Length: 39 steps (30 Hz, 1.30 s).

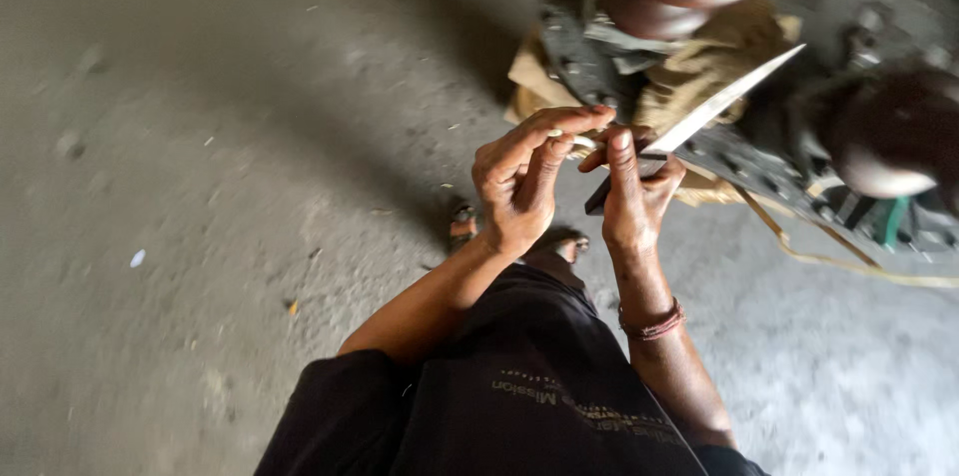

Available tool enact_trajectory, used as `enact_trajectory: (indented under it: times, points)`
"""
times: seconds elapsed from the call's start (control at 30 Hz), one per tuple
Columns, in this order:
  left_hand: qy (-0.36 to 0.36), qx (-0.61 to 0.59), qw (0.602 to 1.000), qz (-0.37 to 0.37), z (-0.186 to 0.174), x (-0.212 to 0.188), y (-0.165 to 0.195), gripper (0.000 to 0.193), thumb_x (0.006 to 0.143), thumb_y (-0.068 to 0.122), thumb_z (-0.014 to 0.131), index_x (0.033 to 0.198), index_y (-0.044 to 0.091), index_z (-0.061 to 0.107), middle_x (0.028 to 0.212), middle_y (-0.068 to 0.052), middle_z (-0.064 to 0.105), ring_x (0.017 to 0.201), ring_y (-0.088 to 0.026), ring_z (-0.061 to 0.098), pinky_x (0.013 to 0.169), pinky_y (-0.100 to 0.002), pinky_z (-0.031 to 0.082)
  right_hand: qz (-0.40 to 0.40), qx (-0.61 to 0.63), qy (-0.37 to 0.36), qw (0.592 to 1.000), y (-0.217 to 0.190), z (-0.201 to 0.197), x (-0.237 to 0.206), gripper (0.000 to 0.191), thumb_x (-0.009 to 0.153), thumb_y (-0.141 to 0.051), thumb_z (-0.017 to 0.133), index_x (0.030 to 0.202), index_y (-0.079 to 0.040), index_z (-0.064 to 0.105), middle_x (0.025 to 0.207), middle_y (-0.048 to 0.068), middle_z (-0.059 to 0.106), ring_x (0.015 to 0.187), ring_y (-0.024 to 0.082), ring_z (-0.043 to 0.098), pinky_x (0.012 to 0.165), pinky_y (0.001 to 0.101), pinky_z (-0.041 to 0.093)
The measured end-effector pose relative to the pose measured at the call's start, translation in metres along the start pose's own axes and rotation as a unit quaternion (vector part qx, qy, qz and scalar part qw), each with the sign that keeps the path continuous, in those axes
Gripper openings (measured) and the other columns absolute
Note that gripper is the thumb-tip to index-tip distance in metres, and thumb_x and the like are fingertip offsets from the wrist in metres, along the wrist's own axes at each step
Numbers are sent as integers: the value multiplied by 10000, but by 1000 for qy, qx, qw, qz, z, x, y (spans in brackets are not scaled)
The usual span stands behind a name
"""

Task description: The person stands on a concrete floor beside a machine and processes thin light-colored strips, pulling and folding them by hand and trimming the ends with a knife and pliers. They work one strip at a time and set finished pieces on the machine frame.

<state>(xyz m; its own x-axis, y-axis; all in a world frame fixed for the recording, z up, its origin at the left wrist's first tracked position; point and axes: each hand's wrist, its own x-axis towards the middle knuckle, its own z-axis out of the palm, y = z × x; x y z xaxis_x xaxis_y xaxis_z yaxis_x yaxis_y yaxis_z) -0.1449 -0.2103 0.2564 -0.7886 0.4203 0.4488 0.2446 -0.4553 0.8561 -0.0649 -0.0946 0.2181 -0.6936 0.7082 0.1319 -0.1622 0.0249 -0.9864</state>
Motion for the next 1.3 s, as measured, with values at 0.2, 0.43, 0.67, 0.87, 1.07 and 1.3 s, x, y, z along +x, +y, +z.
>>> enact_trajectory:
  times: [0.2,0.43,0.67,0.87,1.07,1.3]
  points:
    - [-94,-57,994,11,27,7,-2,185,1156,57,532,1267,2,669,1222,-118,727,1152,-208,724,1002,-293,616,3,5,76,997,9,-28,-6,300,1059,-326,722,1095,-28,703,747,-80,536,612,21,396,548,204,289]
    - [-83,-44,996,6,49,12,-20,159,1111,74,587,1231,15,673,1181,-115,758,1044,-197,775,924,-298,658,-13,92,33,995,34,-39,-2,320,993,-314,687,1139,-33,637,1000,-32,696,886,60,624,775,245,506]
    - [-115,28,992,40,57,17,-38,149,1082,94,608,1164,2,691,1156,-119,755,1152,-235,737,1030,-346,622,4,120,15,993,37,-57,3,275,1067,-312,653,1128,-47,697,892,27,727,801,103,662,746,245,524]
    - [-131,77,986,70,69,22,-42,144,1078,114,614,1170,36,693,1136,-38,776,1102,-179,757,1174,-405,506,-43,155,35,986,26,-54,11,247,1053,-263,691,1113,-24,686,982,5,700,876,85,633,798,257,531]
    - [-127,122,977,120,69,23,-31,194,1084,122,571,1237,86,684,1239,-60,745,1197,-187,708,1209,-399,446,-38,137,68,987,20,-50,15,229,1057,-223,715,1082,2,684,955,5,689,850,76,595,773,252,496]
    - [-141,146,973,110,69,29,-22,216,1092,145,576,1244,63,705,1233,-86,753,1256,-204,701,1202,-400,431,-15,79,50,995,4,-57,5,194,1051,-199,708,1087,-8,704,896,-3,688,795,57,599,723,230,498]
